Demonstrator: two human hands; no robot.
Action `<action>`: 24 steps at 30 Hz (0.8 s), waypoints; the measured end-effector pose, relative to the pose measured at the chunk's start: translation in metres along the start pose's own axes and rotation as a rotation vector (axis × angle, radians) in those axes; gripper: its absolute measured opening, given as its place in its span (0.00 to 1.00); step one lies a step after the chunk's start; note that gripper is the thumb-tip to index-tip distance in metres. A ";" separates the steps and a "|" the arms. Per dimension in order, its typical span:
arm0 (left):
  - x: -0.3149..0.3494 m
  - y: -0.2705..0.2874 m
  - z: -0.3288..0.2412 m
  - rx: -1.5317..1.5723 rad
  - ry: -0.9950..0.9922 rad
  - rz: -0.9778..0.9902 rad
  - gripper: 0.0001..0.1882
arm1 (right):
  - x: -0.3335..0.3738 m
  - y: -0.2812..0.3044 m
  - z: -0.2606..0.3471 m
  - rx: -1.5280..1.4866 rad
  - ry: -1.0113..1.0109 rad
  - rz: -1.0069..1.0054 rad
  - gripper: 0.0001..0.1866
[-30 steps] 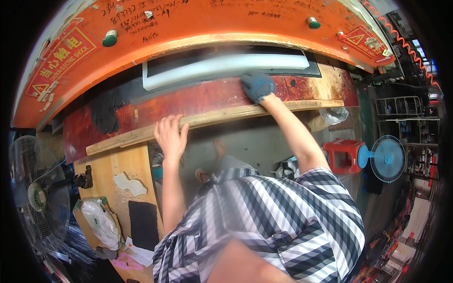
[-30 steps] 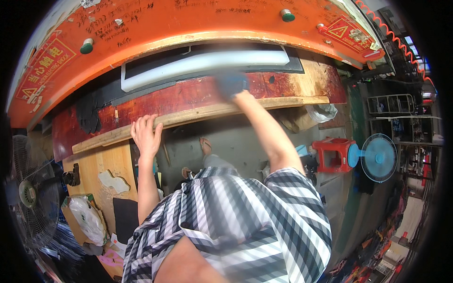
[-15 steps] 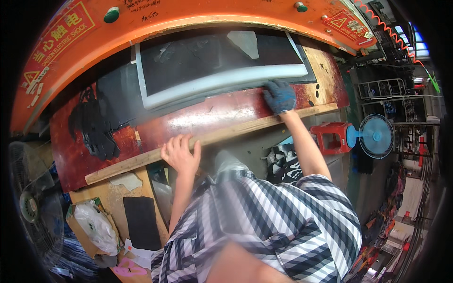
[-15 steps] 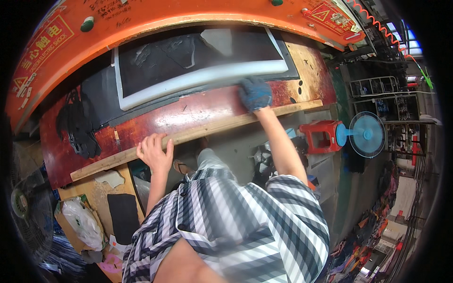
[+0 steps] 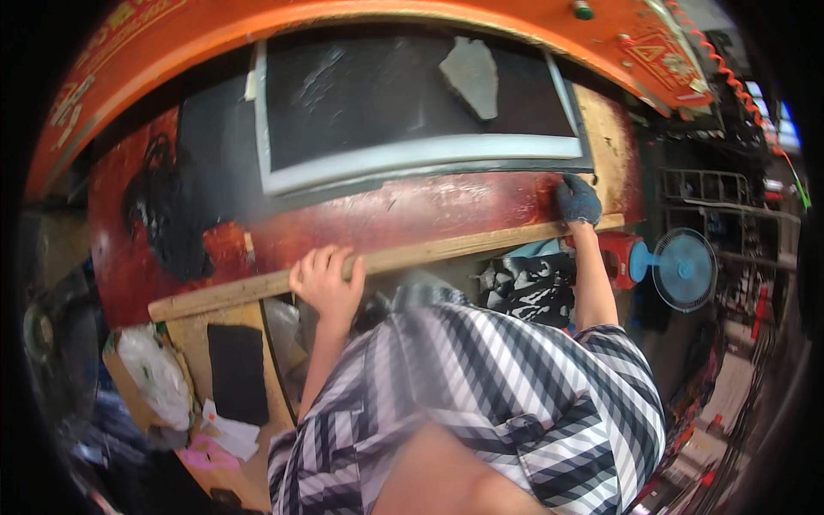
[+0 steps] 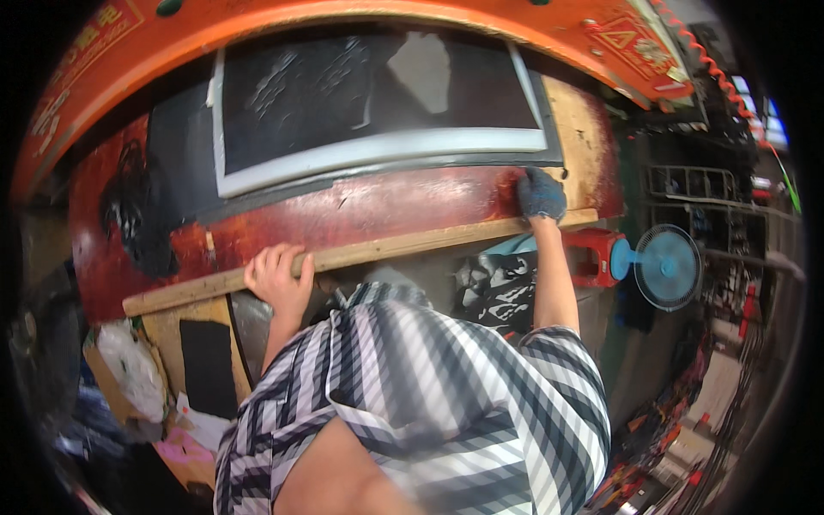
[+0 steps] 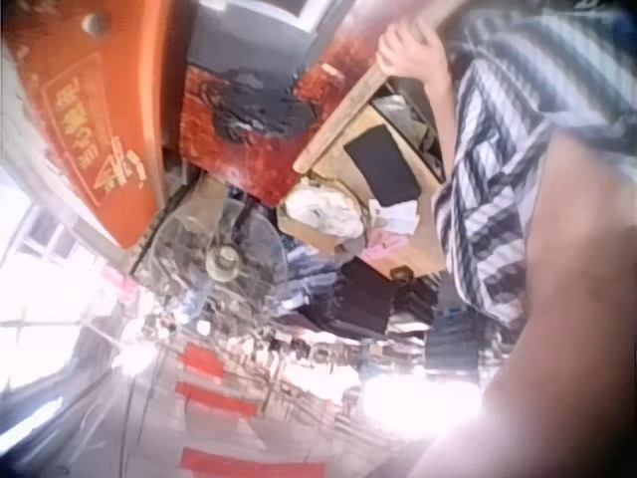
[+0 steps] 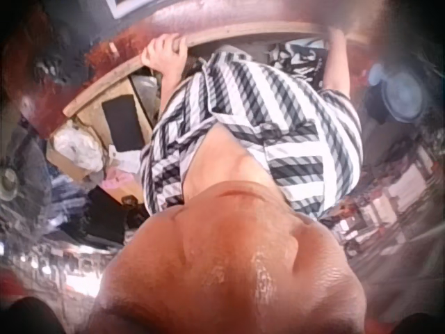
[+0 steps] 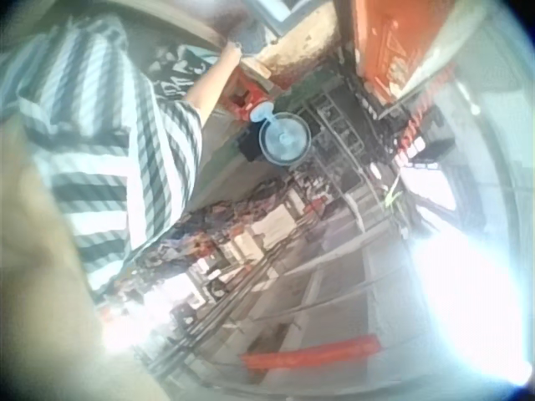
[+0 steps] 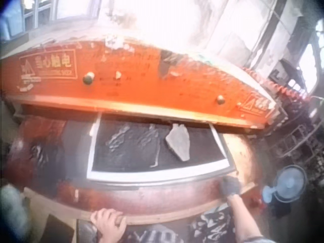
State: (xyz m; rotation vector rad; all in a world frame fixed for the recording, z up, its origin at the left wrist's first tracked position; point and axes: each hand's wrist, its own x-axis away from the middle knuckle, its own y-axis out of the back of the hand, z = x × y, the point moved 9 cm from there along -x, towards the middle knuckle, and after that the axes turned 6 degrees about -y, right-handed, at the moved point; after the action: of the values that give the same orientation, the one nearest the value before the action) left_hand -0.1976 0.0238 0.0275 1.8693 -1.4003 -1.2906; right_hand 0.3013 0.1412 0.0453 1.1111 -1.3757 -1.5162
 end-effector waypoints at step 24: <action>-0.138 -0.069 -0.057 0.075 -0.302 0.093 0.28 | -0.122 0.025 0.306 -0.108 0.151 0.081 0.54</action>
State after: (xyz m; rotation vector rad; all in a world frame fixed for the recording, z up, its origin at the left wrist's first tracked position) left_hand -0.1196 0.1665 0.0530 1.6841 -1.6881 -1.5396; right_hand 0.0468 0.3471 0.0901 1.0675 -1.2078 -1.4019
